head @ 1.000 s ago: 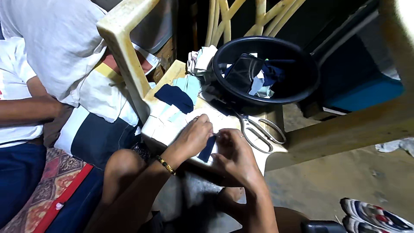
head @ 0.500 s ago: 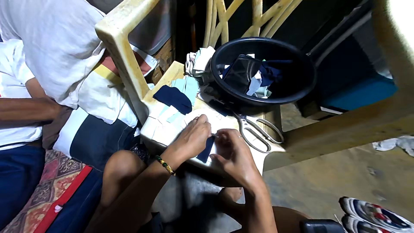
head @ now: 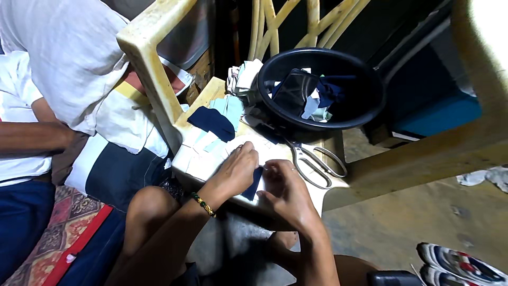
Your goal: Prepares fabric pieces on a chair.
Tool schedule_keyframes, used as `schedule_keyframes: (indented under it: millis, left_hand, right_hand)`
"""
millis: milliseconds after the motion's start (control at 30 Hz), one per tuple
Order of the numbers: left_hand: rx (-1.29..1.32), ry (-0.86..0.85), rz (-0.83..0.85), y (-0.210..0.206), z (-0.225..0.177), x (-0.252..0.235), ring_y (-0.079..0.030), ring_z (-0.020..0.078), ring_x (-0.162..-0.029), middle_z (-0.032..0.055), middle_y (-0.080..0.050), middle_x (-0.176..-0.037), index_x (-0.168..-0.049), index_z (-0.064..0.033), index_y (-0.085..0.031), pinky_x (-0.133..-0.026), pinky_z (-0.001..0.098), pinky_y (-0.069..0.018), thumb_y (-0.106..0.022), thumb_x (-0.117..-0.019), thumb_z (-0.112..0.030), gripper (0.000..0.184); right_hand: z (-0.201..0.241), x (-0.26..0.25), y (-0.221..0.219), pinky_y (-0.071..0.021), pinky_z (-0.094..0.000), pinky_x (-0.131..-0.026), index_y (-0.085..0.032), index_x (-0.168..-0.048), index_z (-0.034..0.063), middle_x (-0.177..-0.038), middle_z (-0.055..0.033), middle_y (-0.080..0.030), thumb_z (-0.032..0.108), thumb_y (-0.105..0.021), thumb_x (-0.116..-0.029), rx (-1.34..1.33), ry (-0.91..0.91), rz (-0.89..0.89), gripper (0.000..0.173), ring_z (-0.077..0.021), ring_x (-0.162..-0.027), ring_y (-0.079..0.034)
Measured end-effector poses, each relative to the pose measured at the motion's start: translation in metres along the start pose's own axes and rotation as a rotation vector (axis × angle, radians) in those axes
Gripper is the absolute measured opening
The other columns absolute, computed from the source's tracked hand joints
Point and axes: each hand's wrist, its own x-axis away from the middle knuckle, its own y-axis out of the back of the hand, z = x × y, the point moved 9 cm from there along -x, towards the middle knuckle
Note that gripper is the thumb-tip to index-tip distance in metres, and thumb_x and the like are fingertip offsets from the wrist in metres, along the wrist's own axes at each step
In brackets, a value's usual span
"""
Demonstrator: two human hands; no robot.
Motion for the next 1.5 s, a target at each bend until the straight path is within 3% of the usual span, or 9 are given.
schedule_keyframes:
  millis: [233,500,600,733,867,1067,1233,1333,1500]
  left_hand:
    - [0.168,-0.160,-0.174,0.015,-0.003,0.029,-0.065,0.0286,-0.104,0.0171,-0.066,-0.112,-0.104,0.0025,-0.072,-0.093,0.0410,-0.0539,-0.062,-0.0981,-0.007,0.015]
    - [0.191,-0.184,-0.038,0.003,-0.006,0.048,-0.059,0.0337,-0.121,0.0191,-0.067,-0.124,-0.111,0.0045,-0.073,-0.104,0.0420,-0.0458,-0.071,-0.0901,-0.003,0.022]
    - [0.202,-0.203,-0.031,-0.001,-0.007,0.048,-0.058,0.0347,-0.122,0.0199,-0.066,-0.125,-0.112,0.0048,-0.072,-0.105,0.0438,-0.0456,-0.073,-0.0882,-0.003,0.025]
    - [0.210,-0.228,-0.067,0.002,-0.006,0.051,-0.060,0.0363,-0.120,0.0217,-0.067,-0.123,-0.109,0.0058,-0.072,-0.105,0.0452,-0.0459,-0.074,-0.0858,0.000,0.024]
    - [0.205,-0.251,-0.076,0.000,-0.008,0.052,-0.059,0.0362,-0.120,0.0215,-0.067,-0.122,-0.108,0.0061,-0.073,-0.105,0.0447,-0.0455,-0.071,-0.0853,0.003,0.023]
    - [0.224,-0.313,-0.123,0.009,-0.004,0.074,-0.061,0.0364,-0.122,0.0233,-0.067,-0.125,-0.109,0.0078,-0.074,-0.107,0.0438,-0.0463,-0.071,-0.0895,-0.001,0.022]
    - [0.167,0.147,-0.614,0.067,0.075,0.107,-0.068,0.0302,-0.098,0.0201,-0.070,-0.108,-0.098,0.0047,-0.073,-0.086,0.0424,-0.0568,-0.075,-0.0866,-0.007,0.016]
    - [0.155,0.365,-0.584,0.080,0.105,0.112,-0.064,0.0341,-0.109,0.0217,-0.067,-0.117,-0.108,0.0035,-0.072,-0.095,0.0474,-0.0517,-0.073,-0.0916,-0.013,0.024]
    - [0.060,0.317,-0.457,0.080,0.103,0.074,-0.059,0.0367,-0.117,0.0201,-0.066,-0.119,-0.110,0.0014,-0.074,-0.103,0.0498,-0.0465,-0.073,-0.0943,-0.022,0.028]
  right_hand:
    - [0.003,-0.001,0.002,-0.0549,-0.0378,-0.087,-0.060,-0.126,-0.0069,-0.119,-0.0225,-0.062,-0.002,-0.078,-0.0698,-0.016,0.021,-0.011,0.059,-0.0263,-0.099,-0.065]
    - [0.003,-0.001,-0.001,-0.0553,-0.0350,-0.084,-0.060,-0.126,-0.0069,-0.121,-0.0231,-0.060,-0.004,-0.076,-0.0691,-0.026,0.030,0.010,0.059,-0.0249,-0.097,-0.065]
    - [0.003,0.000,-0.001,-0.0562,-0.0348,-0.083,-0.068,-0.118,-0.0045,-0.124,-0.0235,-0.060,-0.003,-0.075,-0.0697,-0.012,0.036,0.018,0.049,-0.0247,-0.098,-0.065]
    - [0.008,0.000,-0.008,-0.0569,-0.0380,-0.084,-0.074,-0.111,-0.0056,-0.124,-0.0247,-0.063,0.011,-0.066,-0.0736,0.044,0.113,0.009,0.042,-0.0276,-0.101,-0.067]
    - [0.008,0.001,-0.009,-0.0559,-0.0428,-0.084,-0.075,-0.111,-0.0057,-0.123,-0.0239,-0.065,0.024,-0.075,-0.0724,0.089,0.124,0.006,0.048,-0.0316,-0.102,-0.066]
    - [0.010,0.001,-0.010,-0.0548,-0.0484,-0.089,-0.073,-0.112,-0.0072,-0.127,-0.0264,-0.062,0.013,-0.080,-0.0642,0.108,0.111,0.031,0.053,-0.0379,-0.110,-0.063]
    - [0.009,0.002,-0.009,-0.0547,-0.0463,-0.090,-0.072,-0.117,-0.0081,-0.131,-0.0270,-0.060,0.010,-0.082,-0.0637,0.112,0.083,0.031,0.057,-0.0366,-0.111,-0.063]
    - [0.008,0.001,-0.010,-0.0553,-0.0442,-0.087,-0.071,-0.118,-0.0089,-0.130,-0.0273,-0.059,0.008,-0.082,-0.0632,0.107,0.073,0.036,0.058,-0.0350,-0.107,-0.064]
    - [0.006,0.002,-0.009,-0.0568,-0.0388,-0.081,-0.071,-0.119,-0.0074,-0.130,-0.0255,-0.059,0.011,-0.082,-0.0643,0.103,0.074,0.046,0.059,-0.0289,-0.101,-0.065]
